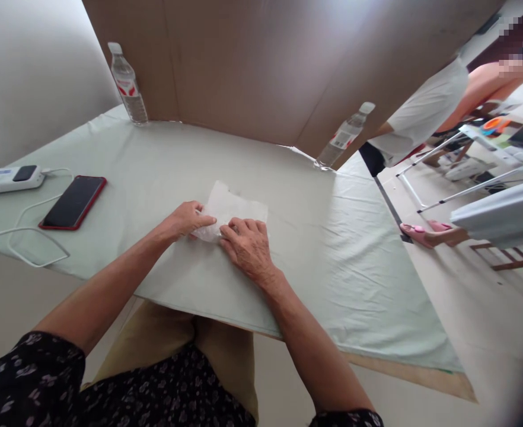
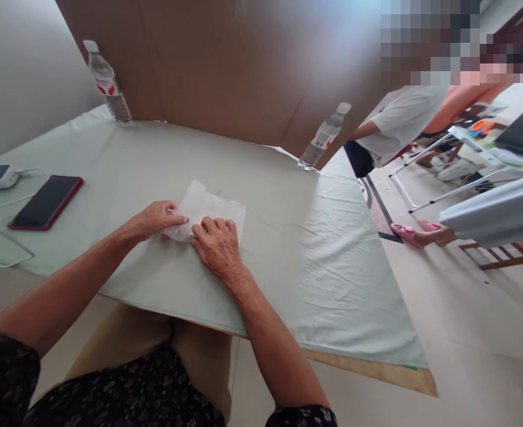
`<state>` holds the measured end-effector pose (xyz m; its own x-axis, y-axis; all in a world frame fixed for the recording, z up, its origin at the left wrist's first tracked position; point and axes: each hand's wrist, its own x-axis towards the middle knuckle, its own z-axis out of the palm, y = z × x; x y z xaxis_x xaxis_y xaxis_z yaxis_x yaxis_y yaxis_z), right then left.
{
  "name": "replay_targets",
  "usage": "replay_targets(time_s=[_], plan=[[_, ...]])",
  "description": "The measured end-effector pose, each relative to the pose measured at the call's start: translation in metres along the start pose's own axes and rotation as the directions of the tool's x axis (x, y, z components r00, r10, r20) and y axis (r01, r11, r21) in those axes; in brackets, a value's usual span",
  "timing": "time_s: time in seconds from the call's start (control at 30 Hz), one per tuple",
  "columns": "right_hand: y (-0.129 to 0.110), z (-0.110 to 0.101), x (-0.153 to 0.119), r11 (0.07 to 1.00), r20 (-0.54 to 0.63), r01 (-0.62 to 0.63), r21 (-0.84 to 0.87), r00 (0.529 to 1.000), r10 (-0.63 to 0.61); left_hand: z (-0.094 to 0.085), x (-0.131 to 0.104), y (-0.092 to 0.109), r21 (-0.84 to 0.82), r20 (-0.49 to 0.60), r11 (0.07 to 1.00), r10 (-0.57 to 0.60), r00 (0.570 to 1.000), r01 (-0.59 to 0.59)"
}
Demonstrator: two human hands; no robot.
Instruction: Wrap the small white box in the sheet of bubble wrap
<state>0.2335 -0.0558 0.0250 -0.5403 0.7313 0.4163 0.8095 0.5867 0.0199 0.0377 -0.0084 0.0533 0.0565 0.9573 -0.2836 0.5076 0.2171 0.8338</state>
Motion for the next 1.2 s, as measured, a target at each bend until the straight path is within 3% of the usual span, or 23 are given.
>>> replay_targets(time_s=[0.2,0.4,0.47,0.53,0.63,0.87,0.97,1.07,1.2], plan=[[-0.001,-0.002,0.0,1.0,0.016,-0.001,0.005,1.0,0.001,0.004,0.007,-0.001,0.118,0.077,0.992,-0.057,0.995,0.047],[-0.001,-0.003,0.0,1.0,0.01,-0.001,-0.008,1.0,0.001,0.009,0.007,0.0,0.304,-0.022,0.95,0.085,0.996,-0.074],[-0.002,-0.003,0.0,1.0,0.009,-0.001,-0.008,1.0,0.001,0.012,0.007,0.0,0.211,-0.012,0.976,0.058,0.998,-0.054],[-0.002,-0.003,0.001,1.0,0.009,0.0,-0.011,1.0,0.0,0.015,0.008,-0.002,0.001,0.053,1.0,0.016,0.998,-0.016],[-0.002,-0.003,0.0,1.0,0.008,0.0,-0.009,1.0,0.0,0.016,0.01,-0.001,-0.265,0.16,0.962,-0.023,0.987,0.065],[-0.001,-0.006,-0.002,0.993,-0.05,-0.021,0.117,0.998,0.027,0.011,0.001,0.013,-0.4,0.289,0.905,-0.028,0.957,0.147],[0.0,-0.008,-0.002,0.988,-0.048,-0.032,0.15,0.998,0.04,0.014,-0.006,0.013,-0.386,0.242,0.919,0.022,0.97,0.076],[0.001,-0.009,-0.001,0.986,-0.026,-0.035,0.161,0.999,0.04,0.021,-0.01,0.008,-0.281,0.181,0.956,0.14,0.973,-0.086],[0.003,-0.009,-0.002,0.981,-0.025,-0.063,0.184,0.997,0.069,0.031,-0.011,0.0,-0.121,0.039,0.943,0.317,0.948,-0.311]])
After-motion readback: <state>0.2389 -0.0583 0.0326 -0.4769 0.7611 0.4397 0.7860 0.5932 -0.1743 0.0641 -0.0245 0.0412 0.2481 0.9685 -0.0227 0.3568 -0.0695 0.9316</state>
